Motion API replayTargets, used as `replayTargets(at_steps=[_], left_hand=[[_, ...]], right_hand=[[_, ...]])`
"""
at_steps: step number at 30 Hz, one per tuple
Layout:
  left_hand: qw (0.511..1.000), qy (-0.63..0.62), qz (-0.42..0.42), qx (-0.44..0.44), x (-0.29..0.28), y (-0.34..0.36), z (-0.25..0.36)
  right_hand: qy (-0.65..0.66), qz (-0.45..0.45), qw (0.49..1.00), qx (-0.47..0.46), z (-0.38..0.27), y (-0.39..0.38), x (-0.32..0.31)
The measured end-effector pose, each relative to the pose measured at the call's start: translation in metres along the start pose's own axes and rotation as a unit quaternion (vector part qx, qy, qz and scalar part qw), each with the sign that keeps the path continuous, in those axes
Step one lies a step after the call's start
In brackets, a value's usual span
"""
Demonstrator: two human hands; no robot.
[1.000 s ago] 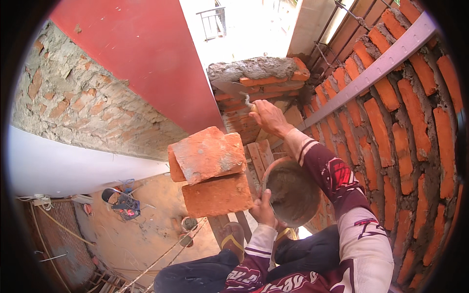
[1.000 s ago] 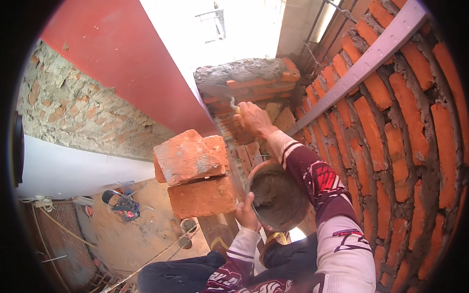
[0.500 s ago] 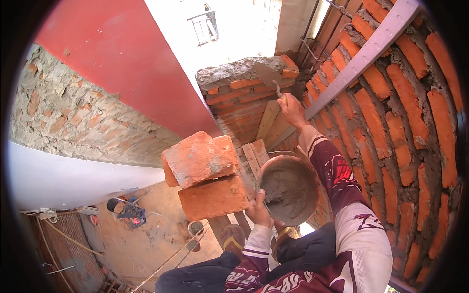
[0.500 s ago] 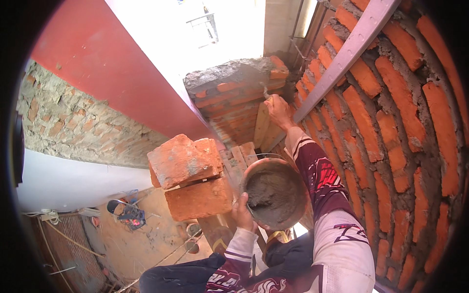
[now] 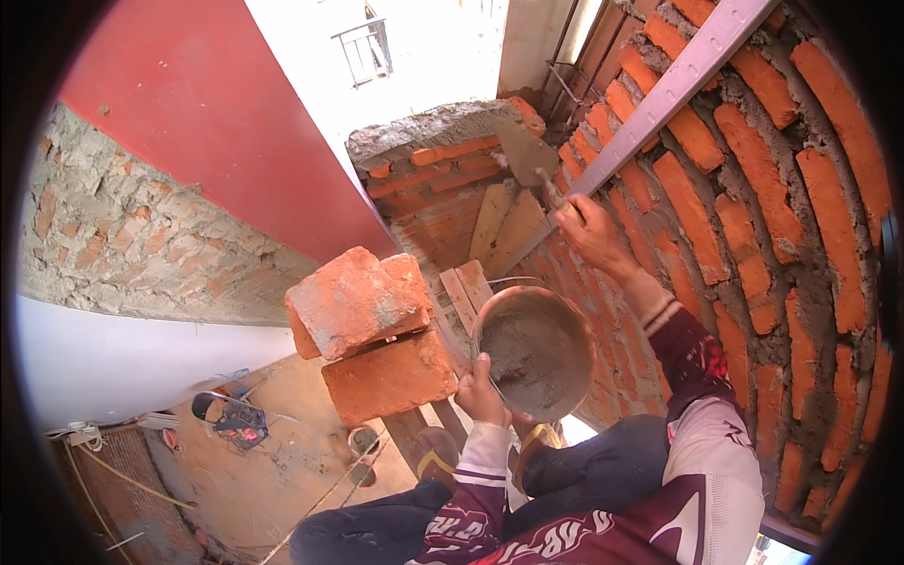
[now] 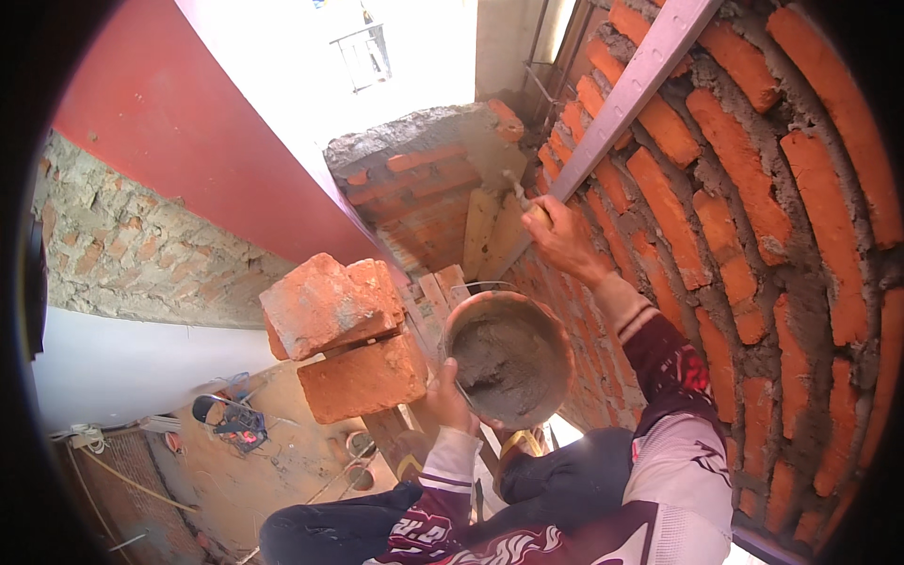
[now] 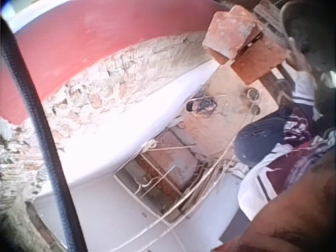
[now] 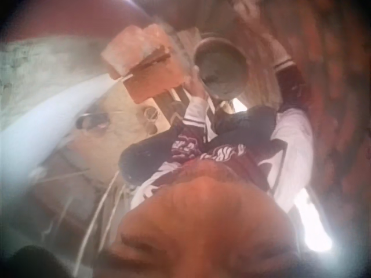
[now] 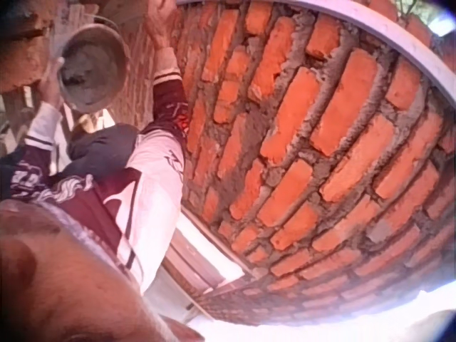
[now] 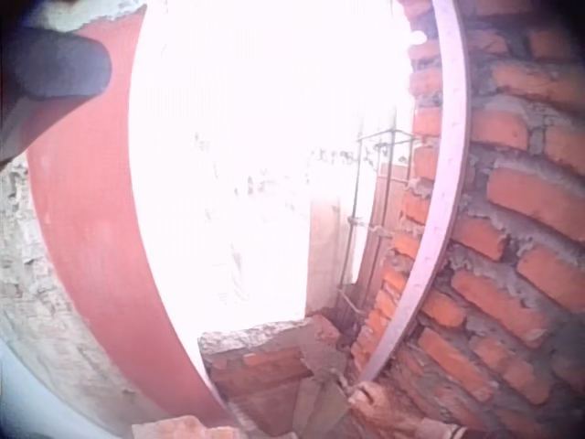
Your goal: The person scoops mortar from a bucket with a trowel and spreads it on a brick wall. They place bricks onto the mortar, tap them into position, and scrape away excess mortar. The person repeats this process to build up the wall.
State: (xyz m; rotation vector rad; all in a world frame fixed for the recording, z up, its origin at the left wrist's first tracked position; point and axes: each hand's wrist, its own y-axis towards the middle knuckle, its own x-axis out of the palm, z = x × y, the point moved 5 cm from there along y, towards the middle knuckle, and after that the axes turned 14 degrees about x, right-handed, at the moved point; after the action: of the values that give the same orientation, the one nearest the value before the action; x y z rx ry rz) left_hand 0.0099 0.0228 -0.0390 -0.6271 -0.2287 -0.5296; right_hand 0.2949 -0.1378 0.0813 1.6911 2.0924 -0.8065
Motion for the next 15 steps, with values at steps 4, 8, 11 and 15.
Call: replayTargets(at_steps=[4, 8, 11, 15], left_hand=[[1.000, -0.027, -0.010, -0.002, 0.008, 0.001, 0.001], [1.000, -0.026, -0.002, 0.005, 0.009, 0.002, 0.003], [1.000, -0.020, 0.004, 0.008, 0.010, -0.001, 0.007], [1.000, -0.013, 0.007, -0.020, 0.016, -0.002, 0.011]], right_hand=[[-0.114, -0.170, 0.979, 0.004, -0.034, -0.091, -0.060], [-0.445, -0.219, 0.868, -0.009, -0.023, -0.138, -0.041], [-0.526, -0.124, 0.834, -0.108, -0.010, -0.143, 0.011], [-0.607, -0.106, 0.739, -0.274, 0.001, -0.170, 0.077]])
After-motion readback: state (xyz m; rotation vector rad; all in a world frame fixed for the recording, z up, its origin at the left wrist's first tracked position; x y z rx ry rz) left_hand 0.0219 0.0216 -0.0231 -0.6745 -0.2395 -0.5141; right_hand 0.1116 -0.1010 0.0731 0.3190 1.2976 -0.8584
